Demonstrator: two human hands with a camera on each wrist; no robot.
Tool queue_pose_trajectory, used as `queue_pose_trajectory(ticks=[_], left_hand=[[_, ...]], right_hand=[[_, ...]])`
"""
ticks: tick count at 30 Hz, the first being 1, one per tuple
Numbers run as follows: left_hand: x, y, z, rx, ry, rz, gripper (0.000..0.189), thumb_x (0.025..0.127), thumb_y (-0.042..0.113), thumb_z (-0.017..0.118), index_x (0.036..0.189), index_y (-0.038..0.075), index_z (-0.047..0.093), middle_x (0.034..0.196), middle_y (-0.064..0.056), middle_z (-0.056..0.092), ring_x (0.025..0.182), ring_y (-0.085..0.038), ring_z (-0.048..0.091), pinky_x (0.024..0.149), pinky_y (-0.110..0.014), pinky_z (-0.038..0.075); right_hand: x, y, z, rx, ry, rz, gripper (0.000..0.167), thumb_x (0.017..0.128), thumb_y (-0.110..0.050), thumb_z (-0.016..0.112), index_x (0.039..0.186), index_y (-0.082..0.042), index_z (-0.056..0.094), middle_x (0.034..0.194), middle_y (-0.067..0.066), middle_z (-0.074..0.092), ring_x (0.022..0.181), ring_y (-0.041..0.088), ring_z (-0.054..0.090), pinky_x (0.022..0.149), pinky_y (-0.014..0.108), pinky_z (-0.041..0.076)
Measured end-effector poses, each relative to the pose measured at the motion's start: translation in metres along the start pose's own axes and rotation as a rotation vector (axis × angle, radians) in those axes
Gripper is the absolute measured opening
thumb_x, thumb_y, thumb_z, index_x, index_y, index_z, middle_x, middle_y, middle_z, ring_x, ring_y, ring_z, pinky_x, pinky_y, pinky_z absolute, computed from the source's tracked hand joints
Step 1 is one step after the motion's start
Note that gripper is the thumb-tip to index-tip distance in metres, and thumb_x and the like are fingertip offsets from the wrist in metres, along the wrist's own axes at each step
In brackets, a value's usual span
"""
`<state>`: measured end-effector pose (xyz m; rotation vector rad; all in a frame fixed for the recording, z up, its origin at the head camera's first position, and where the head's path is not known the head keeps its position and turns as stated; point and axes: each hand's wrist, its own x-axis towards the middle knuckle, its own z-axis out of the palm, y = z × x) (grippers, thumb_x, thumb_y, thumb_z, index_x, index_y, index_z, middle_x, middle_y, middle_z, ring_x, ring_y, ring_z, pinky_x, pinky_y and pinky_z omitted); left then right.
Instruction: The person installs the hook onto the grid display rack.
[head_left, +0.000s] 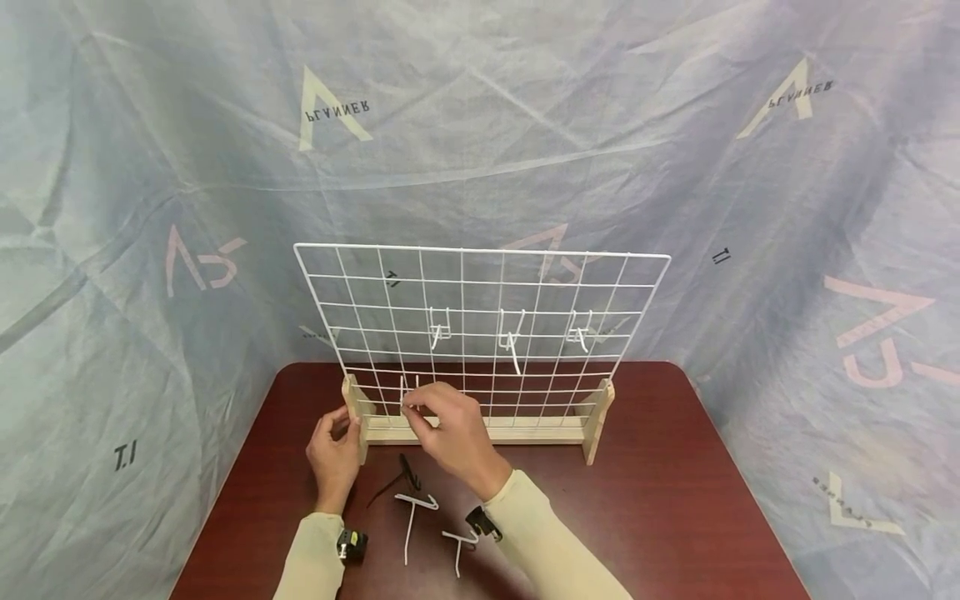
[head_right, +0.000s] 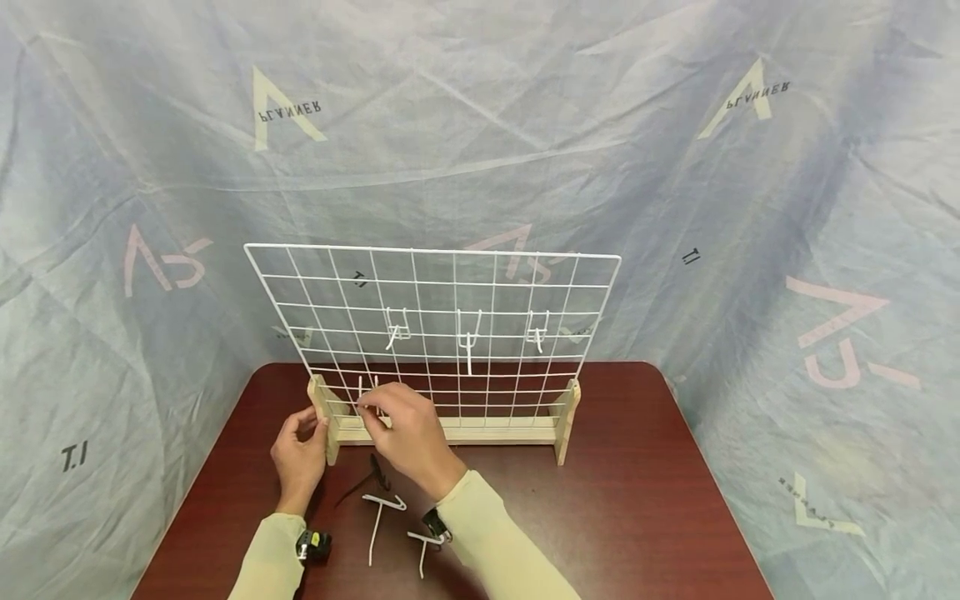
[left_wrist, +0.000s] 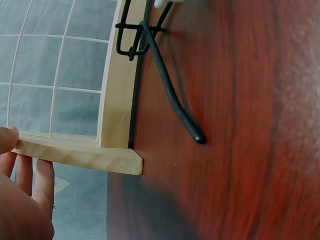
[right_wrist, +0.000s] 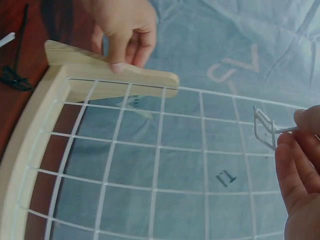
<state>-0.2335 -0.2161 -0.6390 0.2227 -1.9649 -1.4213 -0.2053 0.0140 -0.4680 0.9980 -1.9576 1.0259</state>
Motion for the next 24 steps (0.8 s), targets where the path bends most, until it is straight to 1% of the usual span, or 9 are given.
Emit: queue_pose_trajectory(ticks=[6,10,13,18,21,24], left_hand=[[0.000,-0.002,0.000,0.012,0.012,0.015,0.027,0.091,0.001,0.081,0.118,0.003,0.076,0.109,-0.018,0.073,0.102,-0.037,0.073,0.076,-0.002,0.051],[-0.001,-0.001,0.001,0.011,0.007,0.023,0.027,0.091,0.002,0.082,0.118,0.003,0.076,0.109,-0.018,0.073,0.102,-0.037,0.073,0.076,-0.004,0.053],[-0.004,-0.002,0.001,0.007,0.005,0.026,0.027,0.091,0.002,0.082,0.118,0.003,0.076,0.108,-0.019,0.073,0.101,-0.037,0.073,0.076,-0.003,0.053],[-0.004,-0.001,0.003,0.008,-0.002,0.023,0.028,0.091,0.002,0.082,0.118,0.003,0.076,0.109,-0.016,0.074,0.101,-0.032,0.073,0.076,-0.003,0.053],[-0.002,0.000,0.003,0.018,0.009,0.019,0.029,0.091,0.001,0.082,0.119,0.003,0.076,0.110,-0.016,0.074,0.101,-0.030,0.073,0.076,-0.003,0.053],[-0.001,-0.001,0.003,0.021,0.022,0.025,0.029,0.091,0.000,0.081,0.119,0.002,0.076,0.110,-0.018,0.074,0.101,-0.033,0.073,0.077,-0.003,0.053]], right_hand=[[0.017,-0.006,0.004,-0.052,0.011,-0.048,0.011,0.091,-0.003,0.080,0.100,-0.009,0.079,0.101,0.001,0.080,0.097,0.012,0.075,0.090,0.016,0.059],[0.026,-0.011,0.006,-0.050,0.029,-0.068,0.011,0.091,-0.001,0.080,0.100,-0.007,0.078,0.101,0.002,0.080,0.097,0.013,0.075,0.093,0.016,0.058],[0.030,-0.014,0.007,-0.056,0.047,-0.081,0.011,0.090,-0.001,0.081,0.099,-0.005,0.078,0.100,0.004,0.079,0.096,0.015,0.076,0.095,0.015,0.058],[0.039,-0.015,0.008,-0.080,0.082,-0.088,0.010,0.090,-0.001,0.081,0.099,-0.006,0.077,0.100,0.003,0.079,0.096,0.015,0.076,0.095,0.015,0.057],[0.046,-0.016,0.009,-0.083,0.079,-0.096,0.010,0.092,-0.002,0.080,0.100,-0.007,0.077,0.100,0.003,0.079,0.097,0.014,0.075,0.095,0.015,0.057],[0.052,-0.018,0.010,-0.082,0.067,-0.103,0.008,0.093,-0.003,0.078,0.100,-0.008,0.077,0.100,0.002,0.079,0.098,0.014,0.075,0.097,0.015,0.057]])
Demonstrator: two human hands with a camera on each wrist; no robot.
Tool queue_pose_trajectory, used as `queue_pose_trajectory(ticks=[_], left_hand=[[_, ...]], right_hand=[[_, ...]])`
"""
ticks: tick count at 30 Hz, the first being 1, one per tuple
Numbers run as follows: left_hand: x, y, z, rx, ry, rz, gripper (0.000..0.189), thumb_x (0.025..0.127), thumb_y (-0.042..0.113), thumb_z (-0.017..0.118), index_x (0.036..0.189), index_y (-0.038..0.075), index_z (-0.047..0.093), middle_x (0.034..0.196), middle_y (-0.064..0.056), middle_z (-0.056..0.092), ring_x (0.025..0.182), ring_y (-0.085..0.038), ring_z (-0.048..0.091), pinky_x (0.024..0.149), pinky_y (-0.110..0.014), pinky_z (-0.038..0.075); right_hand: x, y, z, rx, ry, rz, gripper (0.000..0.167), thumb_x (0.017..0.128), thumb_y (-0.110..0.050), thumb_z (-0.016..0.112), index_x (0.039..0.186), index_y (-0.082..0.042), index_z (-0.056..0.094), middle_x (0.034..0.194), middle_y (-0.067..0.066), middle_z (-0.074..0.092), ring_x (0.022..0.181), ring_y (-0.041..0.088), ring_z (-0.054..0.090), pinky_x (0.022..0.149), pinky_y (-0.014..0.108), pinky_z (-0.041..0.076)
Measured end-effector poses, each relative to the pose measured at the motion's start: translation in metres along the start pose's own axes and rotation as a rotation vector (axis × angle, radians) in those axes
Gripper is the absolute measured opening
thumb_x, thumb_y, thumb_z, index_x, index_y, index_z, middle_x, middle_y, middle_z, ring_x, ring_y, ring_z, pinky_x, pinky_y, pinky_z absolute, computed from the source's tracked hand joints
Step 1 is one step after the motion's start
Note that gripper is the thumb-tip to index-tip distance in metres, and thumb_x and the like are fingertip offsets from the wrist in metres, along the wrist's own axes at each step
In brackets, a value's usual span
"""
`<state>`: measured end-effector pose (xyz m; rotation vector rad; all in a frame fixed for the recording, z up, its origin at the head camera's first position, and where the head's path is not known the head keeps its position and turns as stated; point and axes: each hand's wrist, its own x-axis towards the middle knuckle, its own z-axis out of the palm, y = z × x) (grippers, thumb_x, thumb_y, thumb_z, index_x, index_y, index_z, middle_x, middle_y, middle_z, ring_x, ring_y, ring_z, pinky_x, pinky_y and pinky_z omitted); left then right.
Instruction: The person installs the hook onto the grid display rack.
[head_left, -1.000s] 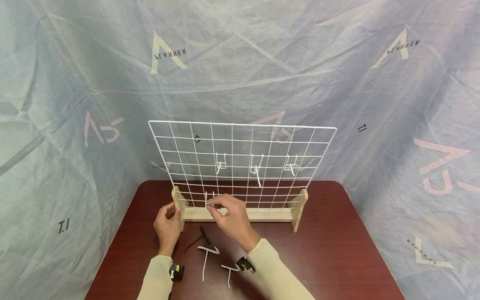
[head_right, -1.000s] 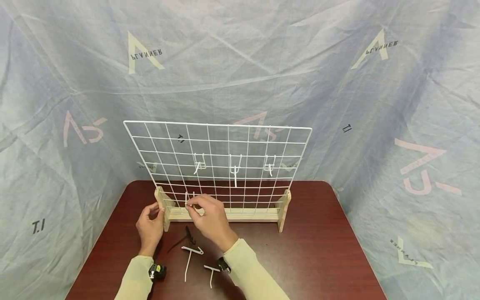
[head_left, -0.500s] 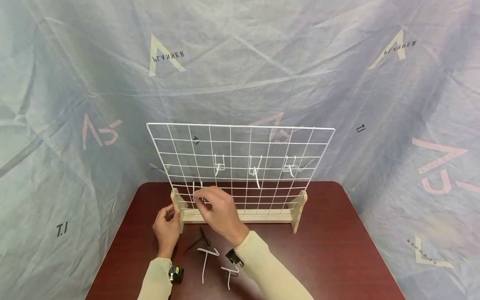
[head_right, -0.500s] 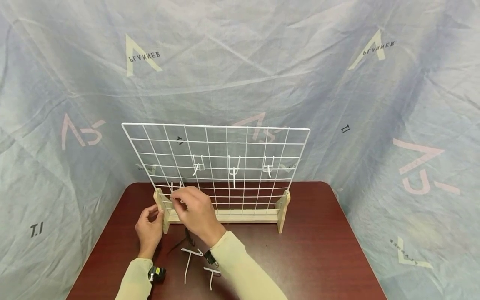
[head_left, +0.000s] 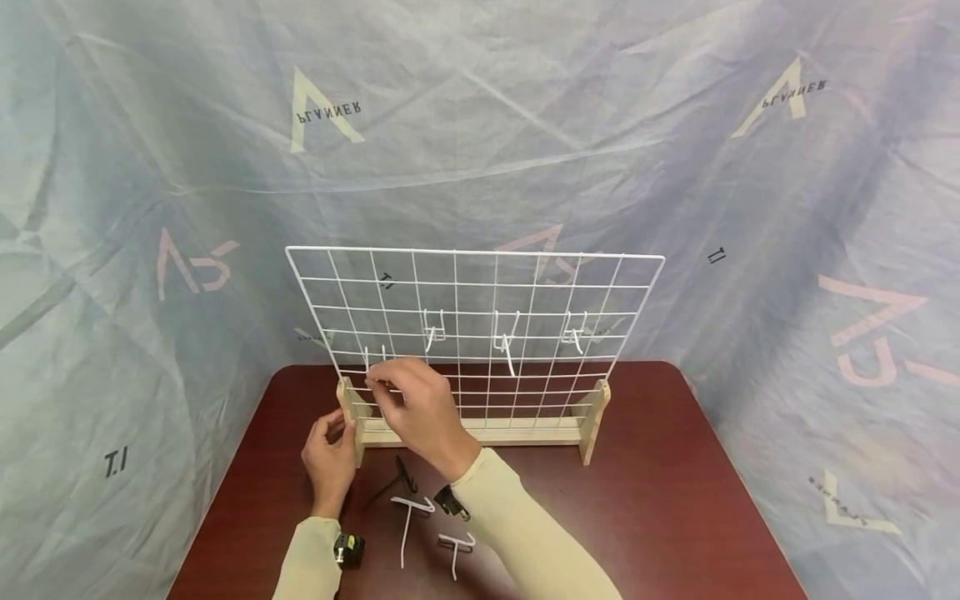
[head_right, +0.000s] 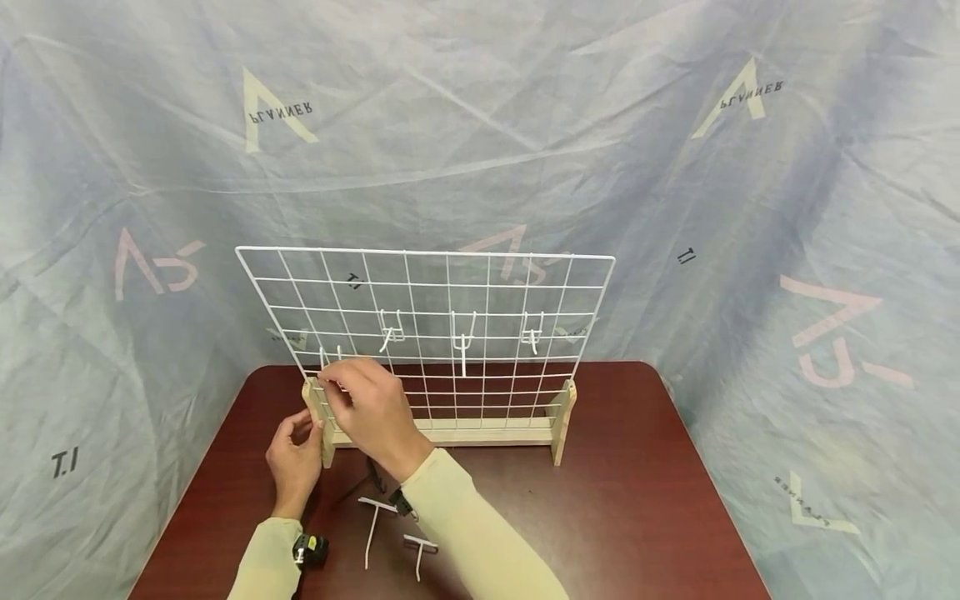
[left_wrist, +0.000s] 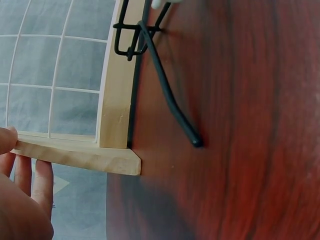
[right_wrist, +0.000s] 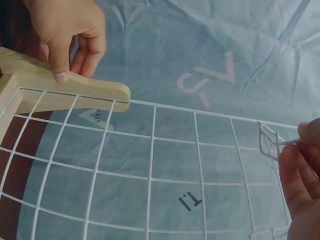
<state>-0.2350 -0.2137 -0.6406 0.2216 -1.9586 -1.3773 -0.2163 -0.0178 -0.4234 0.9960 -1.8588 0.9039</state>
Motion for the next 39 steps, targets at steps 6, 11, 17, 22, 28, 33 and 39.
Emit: queue_pose_trajectory(ticks=[6,11,17,22,28,33,39], left_hand=[[0.002,0.001,0.000,-0.001,0.000,0.017,0.028,0.091,0.001,0.081,0.119,0.000,0.075,0.110,-0.020,0.073,0.100,-0.038,0.073,0.077,-0.004,0.054],[0.006,0.002,-0.001,-0.012,0.010,0.008,0.027,0.091,0.001,0.082,0.117,-0.001,0.075,0.110,-0.022,0.073,0.101,-0.040,0.073,0.077,-0.002,0.052],[0.005,0.001,0.000,-0.010,0.000,0.010,0.027,0.092,0.003,0.081,0.118,-0.001,0.075,0.111,-0.021,0.074,0.101,-0.037,0.072,0.077,-0.003,0.053],[0.000,0.001,-0.003,0.017,0.003,-0.001,0.027,0.091,0.000,0.081,0.117,0.000,0.076,0.109,-0.018,0.074,0.099,-0.030,0.072,0.076,-0.001,0.052],[-0.001,0.002,-0.003,0.035,-0.001,-0.011,0.027,0.091,0.002,0.081,0.118,0.003,0.076,0.110,-0.016,0.075,0.098,-0.020,0.071,0.077,-0.001,0.051],[0.000,0.003,-0.002,0.041,-0.007,-0.009,0.027,0.092,0.003,0.081,0.119,0.002,0.075,0.110,-0.016,0.075,0.098,-0.021,0.071,0.077,-0.002,0.052],[-0.001,0.003,-0.002,0.038,0.001,-0.005,0.027,0.092,0.003,0.081,0.119,0.003,0.076,0.110,-0.016,0.074,0.099,-0.026,0.072,0.078,-0.002,0.052]], right_hand=[[0.013,-0.002,0.006,-0.012,0.017,-0.001,0.006,0.094,-0.004,0.078,0.098,-0.008,0.077,0.098,0.001,0.078,0.094,0.012,0.074,0.090,0.012,0.057],[0.025,-0.002,0.013,-0.042,0.029,-0.002,0.005,0.094,-0.005,0.078,0.098,-0.008,0.076,0.097,0.001,0.078,0.094,0.012,0.074,0.092,0.013,0.056],[0.037,-0.001,0.017,-0.077,0.043,0.023,0.006,0.094,-0.004,0.076,0.098,-0.009,0.076,0.097,0.001,0.078,0.095,0.012,0.074,0.094,0.014,0.056],[0.040,0.000,0.019,-0.103,0.078,0.048,0.006,0.093,-0.004,0.078,0.095,-0.010,0.076,0.096,0.001,0.078,0.095,0.013,0.075,0.091,0.015,0.058],[0.048,0.000,0.019,-0.129,0.103,0.054,0.006,0.094,-0.005,0.078,0.093,-0.010,0.075,0.096,0.001,0.077,0.095,0.013,0.075,0.094,0.015,0.057],[0.052,-0.001,0.021,-0.158,0.108,0.075,0.008,0.092,-0.002,0.078,0.092,-0.010,0.075,0.096,0.001,0.077,0.096,0.013,0.075,0.095,0.015,0.057],[0.049,0.000,0.025,-0.180,0.109,0.118,0.008,0.092,-0.002,0.078,0.093,-0.010,0.076,0.096,0.001,0.078,0.095,0.013,0.075,0.093,0.014,0.057]])
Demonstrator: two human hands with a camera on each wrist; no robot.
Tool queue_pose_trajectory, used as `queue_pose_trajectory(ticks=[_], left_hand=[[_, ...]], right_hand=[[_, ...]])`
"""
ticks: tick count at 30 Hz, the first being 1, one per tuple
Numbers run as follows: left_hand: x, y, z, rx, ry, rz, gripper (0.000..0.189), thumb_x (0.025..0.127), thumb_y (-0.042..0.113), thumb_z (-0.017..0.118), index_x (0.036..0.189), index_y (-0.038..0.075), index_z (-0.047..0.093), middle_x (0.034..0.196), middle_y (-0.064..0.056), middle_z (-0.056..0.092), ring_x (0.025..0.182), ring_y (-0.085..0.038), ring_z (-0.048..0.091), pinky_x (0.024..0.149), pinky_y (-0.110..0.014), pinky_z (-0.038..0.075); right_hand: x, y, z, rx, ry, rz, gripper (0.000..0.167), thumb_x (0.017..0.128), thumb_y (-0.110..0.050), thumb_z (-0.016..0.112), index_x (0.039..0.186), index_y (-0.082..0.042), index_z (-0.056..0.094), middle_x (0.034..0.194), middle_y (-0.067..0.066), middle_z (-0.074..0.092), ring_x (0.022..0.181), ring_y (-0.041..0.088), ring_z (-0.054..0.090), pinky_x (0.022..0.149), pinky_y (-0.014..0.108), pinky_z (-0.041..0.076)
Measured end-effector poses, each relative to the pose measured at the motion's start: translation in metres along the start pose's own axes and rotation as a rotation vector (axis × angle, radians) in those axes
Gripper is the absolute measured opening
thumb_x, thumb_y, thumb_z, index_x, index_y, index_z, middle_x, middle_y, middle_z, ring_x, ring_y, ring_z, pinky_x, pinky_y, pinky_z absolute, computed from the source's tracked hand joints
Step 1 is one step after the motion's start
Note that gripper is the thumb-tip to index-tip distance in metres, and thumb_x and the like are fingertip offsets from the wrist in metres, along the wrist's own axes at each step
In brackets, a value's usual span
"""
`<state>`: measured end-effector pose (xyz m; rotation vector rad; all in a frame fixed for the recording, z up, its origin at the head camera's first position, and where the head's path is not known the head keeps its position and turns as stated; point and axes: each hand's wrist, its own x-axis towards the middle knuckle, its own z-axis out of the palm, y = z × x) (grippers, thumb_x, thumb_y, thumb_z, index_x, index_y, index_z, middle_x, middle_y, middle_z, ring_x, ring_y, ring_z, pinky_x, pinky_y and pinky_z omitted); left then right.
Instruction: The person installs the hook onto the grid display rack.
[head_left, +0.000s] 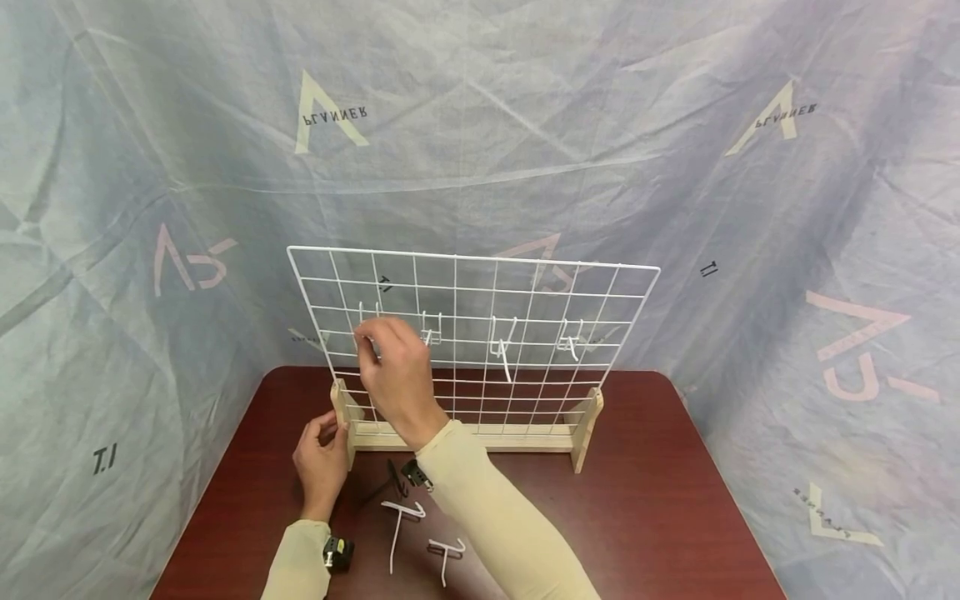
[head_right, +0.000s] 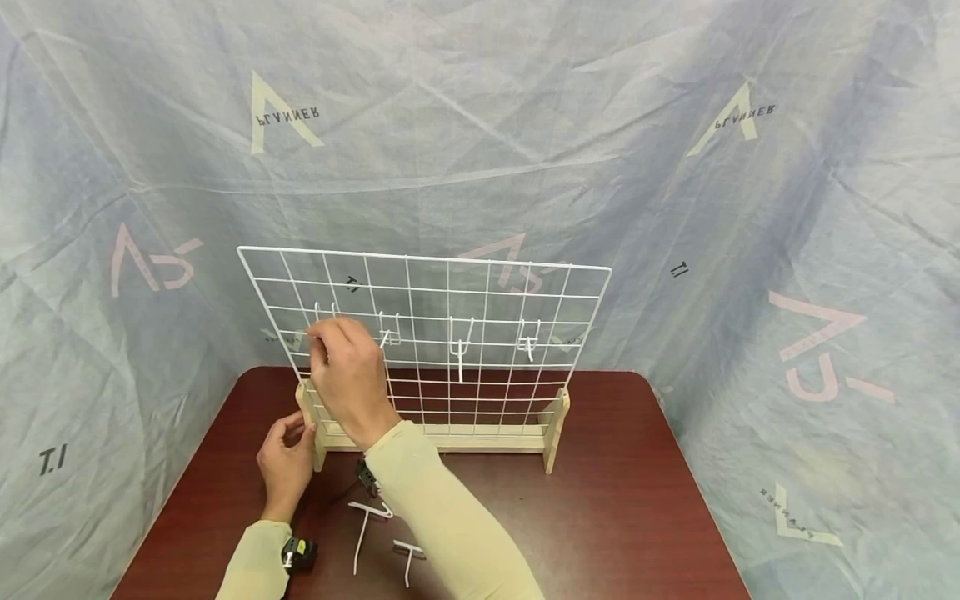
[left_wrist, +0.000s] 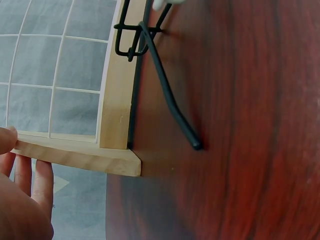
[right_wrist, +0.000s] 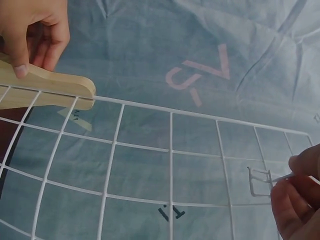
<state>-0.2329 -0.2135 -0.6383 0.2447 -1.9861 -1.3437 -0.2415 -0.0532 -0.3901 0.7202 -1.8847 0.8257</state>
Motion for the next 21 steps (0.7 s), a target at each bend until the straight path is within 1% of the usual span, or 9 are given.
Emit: queue_pose_trajectory(ticks=[6,12,17,21], left_hand=[[0.001,0.002,-0.002,-0.022,-0.004,-0.007,0.026,0.091,-0.001,0.080,0.117,0.000,0.075,0.110,-0.018,0.074,0.100,-0.032,0.072,0.076,-0.001,0.051],[0.000,0.002,-0.002,-0.017,-0.012,-0.016,0.027,0.091,-0.002,0.080,0.117,0.000,0.075,0.111,-0.018,0.074,0.100,-0.030,0.072,0.076,0.000,0.050],[0.000,0.002,-0.003,-0.003,-0.017,-0.027,0.027,0.092,0.002,0.080,0.119,0.002,0.075,0.111,-0.015,0.074,0.102,-0.027,0.072,0.077,-0.001,0.051],[0.000,0.002,-0.002,-0.016,-0.014,-0.021,0.027,0.092,0.003,0.081,0.119,0.002,0.075,0.111,-0.017,0.074,0.103,-0.031,0.072,0.077,-0.002,0.052]], right_hand=[[-0.002,-0.002,0.004,-0.018,0.018,0.019,0.006,0.093,-0.003,0.078,0.094,-0.009,0.078,0.096,0.001,0.080,0.092,0.012,0.076,0.089,0.015,0.059],[-0.005,-0.002,0.005,-0.045,0.015,0.032,0.007,0.094,-0.004,0.076,0.095,-0.010,0.079,0.095,0.001,0.081,0.091,0.012,0.077,0.086,0.018,0.061],[-0.009,-0.002,0.004,-0.088,-0.003,0.010,0.007,0.092,-0.004,0.078,0.095,-0.011,0.079,0.097,0.000,0.081,0.092,0.011,0.077,0.085,0.017,0.061],[-0.011,-0.001,0.005,-0.103,-0.001,-0.014,0.009,0.091,-0.002,0.079,0.094,-0.011,0.079,0.097,0.000,0.081,0.091,0.011,0.078,0.085,0.016,0.061]])
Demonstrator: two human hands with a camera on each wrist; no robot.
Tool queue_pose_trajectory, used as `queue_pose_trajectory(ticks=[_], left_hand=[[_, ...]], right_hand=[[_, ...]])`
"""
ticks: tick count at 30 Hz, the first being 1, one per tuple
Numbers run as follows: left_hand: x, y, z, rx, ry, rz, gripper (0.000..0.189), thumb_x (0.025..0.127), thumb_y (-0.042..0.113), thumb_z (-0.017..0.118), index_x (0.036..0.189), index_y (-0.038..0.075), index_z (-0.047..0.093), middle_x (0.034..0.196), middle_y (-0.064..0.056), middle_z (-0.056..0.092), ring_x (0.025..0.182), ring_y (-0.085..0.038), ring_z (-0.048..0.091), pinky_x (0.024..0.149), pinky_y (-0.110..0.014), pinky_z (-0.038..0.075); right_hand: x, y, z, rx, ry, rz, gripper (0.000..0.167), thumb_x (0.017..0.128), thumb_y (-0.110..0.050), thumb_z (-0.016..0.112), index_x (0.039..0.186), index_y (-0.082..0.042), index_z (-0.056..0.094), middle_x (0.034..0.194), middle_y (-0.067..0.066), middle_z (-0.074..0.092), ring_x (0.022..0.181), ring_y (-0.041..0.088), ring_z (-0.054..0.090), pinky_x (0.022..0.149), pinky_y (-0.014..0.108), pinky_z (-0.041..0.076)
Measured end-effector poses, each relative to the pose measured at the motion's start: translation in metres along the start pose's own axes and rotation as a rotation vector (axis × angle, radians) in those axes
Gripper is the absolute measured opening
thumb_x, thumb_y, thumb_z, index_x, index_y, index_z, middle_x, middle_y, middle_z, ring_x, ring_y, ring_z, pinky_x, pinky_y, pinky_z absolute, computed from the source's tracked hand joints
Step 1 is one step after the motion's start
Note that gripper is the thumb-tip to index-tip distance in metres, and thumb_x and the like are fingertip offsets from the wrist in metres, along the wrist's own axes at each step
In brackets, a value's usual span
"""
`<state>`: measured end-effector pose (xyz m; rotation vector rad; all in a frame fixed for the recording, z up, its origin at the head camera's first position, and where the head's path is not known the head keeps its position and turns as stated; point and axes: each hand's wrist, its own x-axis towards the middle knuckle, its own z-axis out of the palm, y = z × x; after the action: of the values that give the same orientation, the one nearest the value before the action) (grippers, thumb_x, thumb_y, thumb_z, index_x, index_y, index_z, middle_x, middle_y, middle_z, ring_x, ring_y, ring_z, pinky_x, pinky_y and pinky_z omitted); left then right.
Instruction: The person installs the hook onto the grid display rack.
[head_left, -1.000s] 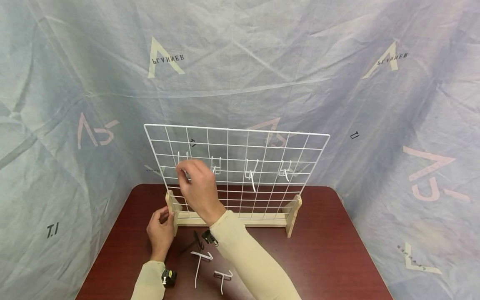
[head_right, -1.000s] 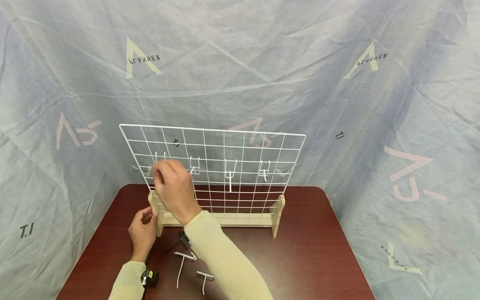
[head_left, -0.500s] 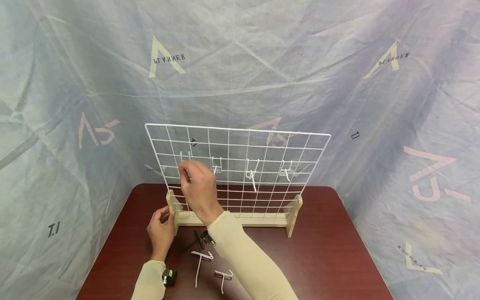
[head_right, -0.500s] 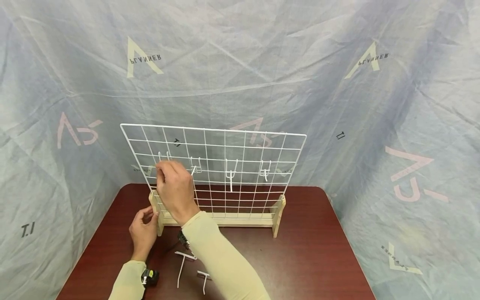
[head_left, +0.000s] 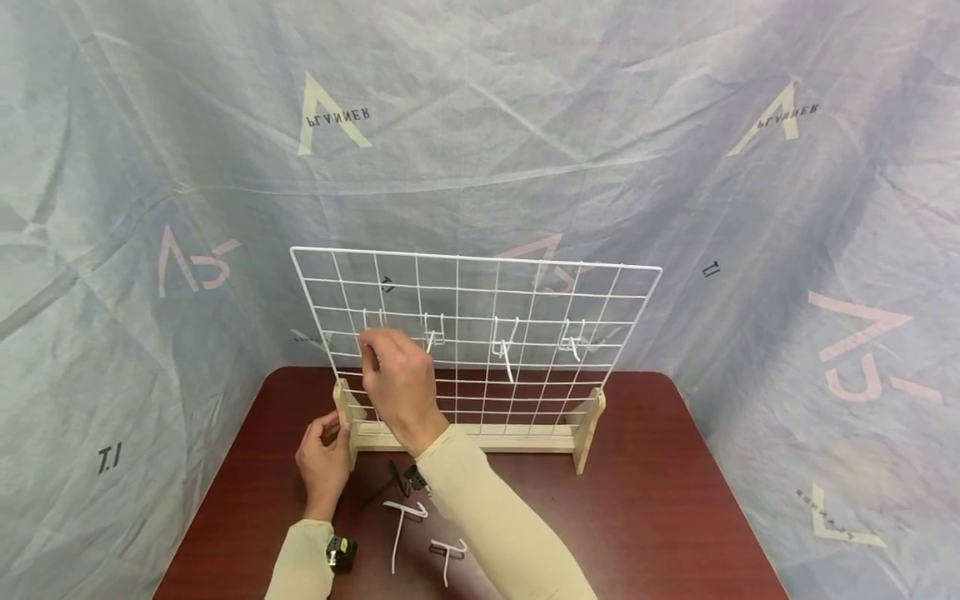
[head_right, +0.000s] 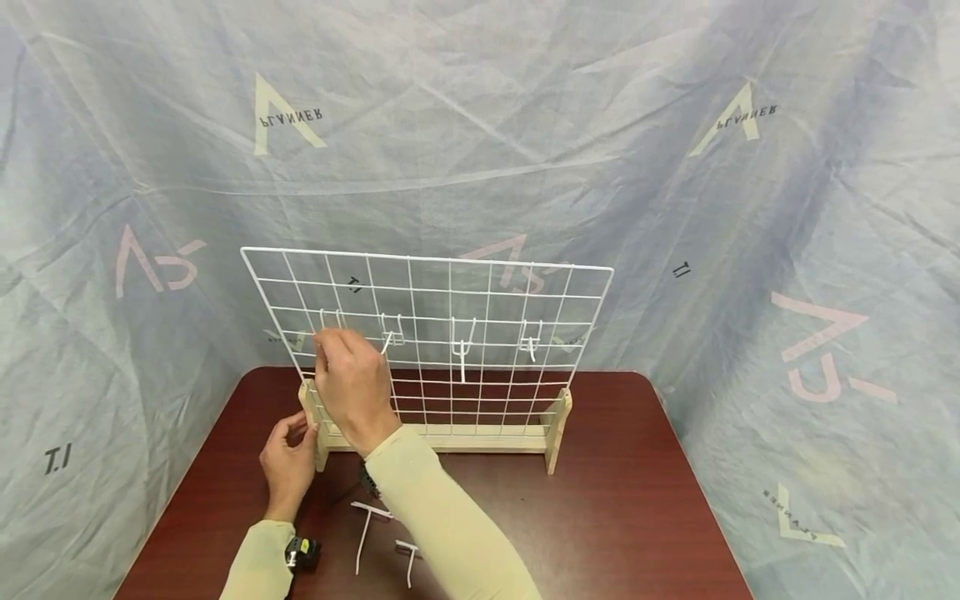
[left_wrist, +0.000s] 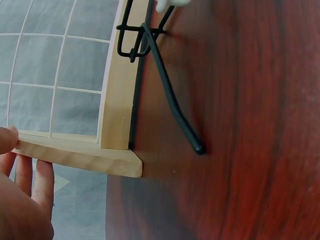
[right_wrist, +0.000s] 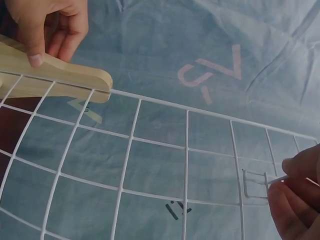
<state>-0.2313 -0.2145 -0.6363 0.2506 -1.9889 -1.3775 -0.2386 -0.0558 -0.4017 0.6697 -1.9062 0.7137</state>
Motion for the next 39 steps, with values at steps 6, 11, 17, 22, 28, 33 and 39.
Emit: queue_pose_trajectory(ticks=[6,11,17,22,28,33,39], left_hand=[[0.001,-0.001,0.001,-0.020,0.007,0.013,0.027,0.091,0.001,0.081,0.117,0.000,0.075,0.110,-0.019,0.074,0.102,-0.034,0.073,0.077,-0.004,0.054],[0.001,-0.002,0.002,-0.018,0.009,0.008,0.027,0.091,0.000,0.081,0.117,0.000,0.075,0.110,-0.019,0.074,0.102,-0.034,0.072,0.077,-0.004,0.054],[0.001,-0.003,0.003,-0.019,0.011,0.026,0.027,0.091,0.002,0.082,0.117,0.000,0.075,0.110,-0.019,0.074,0.101,-0.034,0.073,0.077,-0.003,0.053],[0.001,-0.003,0.002,-0.024,0.014,0.033,0.027,0.091,0.002,0.082,0.117,0.000,0.076,0.109,-0.019,0.075,0.100,-0.035,0.073,0.077,-0.004,0.054],[0.001,-0.003,0.002,-0.024,0.012,0.033,0.028,0.090,0.000,0.082,0.117,-0.001,0.075,0.110,-0.020,0.074,0.101,-0.035,0.073,0.077,-0.003,0.053],[0.001,-0.002,0.002,-0.026,0.010,0.036,0.028,0.090,-0.002,0.082,0.117,-0.002,0.075,0.109,-0.022,0.074,0.101,-0.036,0.073,0.077,-0.002,0.052],[0.001,-0.001,0.002,-0.023,0.000,0.032,0.028,0.090,-0.001,0.081,0.117,-0.002,0.074,0.110,-0.021,0.074,0.102,-0.038,0.073,0.077,-0.003,0.053]], right_hand=[[-0.003,0.001,0.001,-0.014,0.005,-0.029,0.010,0.090,-0.001,0.076,0.092,-0.011,0.078,0.095,0.000,0.080,0.090,0.010,0.078,0.084,0.016,0.061],[-0.006,0.002,0.000,-0.014,0.002,-0.034,0.011,0.090,-0.002,0.076,0.091,-0.012,0.078,0.094,-0.001,0.080,0.091,0.010,0.078,0.085,0.016,0.061],[-0.009,0.002,-0.002,-0.007,0.014,-0.031,0.007,0.090,-0.005,0.080,0.091,-0.012,0.079,0.094,-0.002,0.080,0.091,0.009,0.078,0.085,0.015,0.060],[-0.013,0.000,-0.007,0.011,0.014,-0.016,0.006,0.089,-0.009,0.082,0.094,-0.013,0.080,0.094,-0.003,0.080,0.091,0.008,0.077,0.087,0.015,0.060],[-0.022,0.000,-0.017,0.096,0.007,0.017,0.009,0.087,-0.011,0.085,0.096,-0.011,0.080,0.094,-0.001,0.081,0.090,0.009,0.077,0.086,0.015,0.060],[-0.032,0.002,-0.027,0.137,-0.006,0.040,0.014,0.087,-0.013,0.086,0.099,-0.010,0.081,0.094,0.001,0.081,0.091,0.010,0.077,0.086,0.017,0.061],[-0.052,0.010,-0.044,0.164,-0.047,0.033,0.017,0.087,-0.012,0.085,0.103,-0.009,0.080,0.097,0.002,0.080,0.091,0.012,0.077,0.085,0.019,0.062]])
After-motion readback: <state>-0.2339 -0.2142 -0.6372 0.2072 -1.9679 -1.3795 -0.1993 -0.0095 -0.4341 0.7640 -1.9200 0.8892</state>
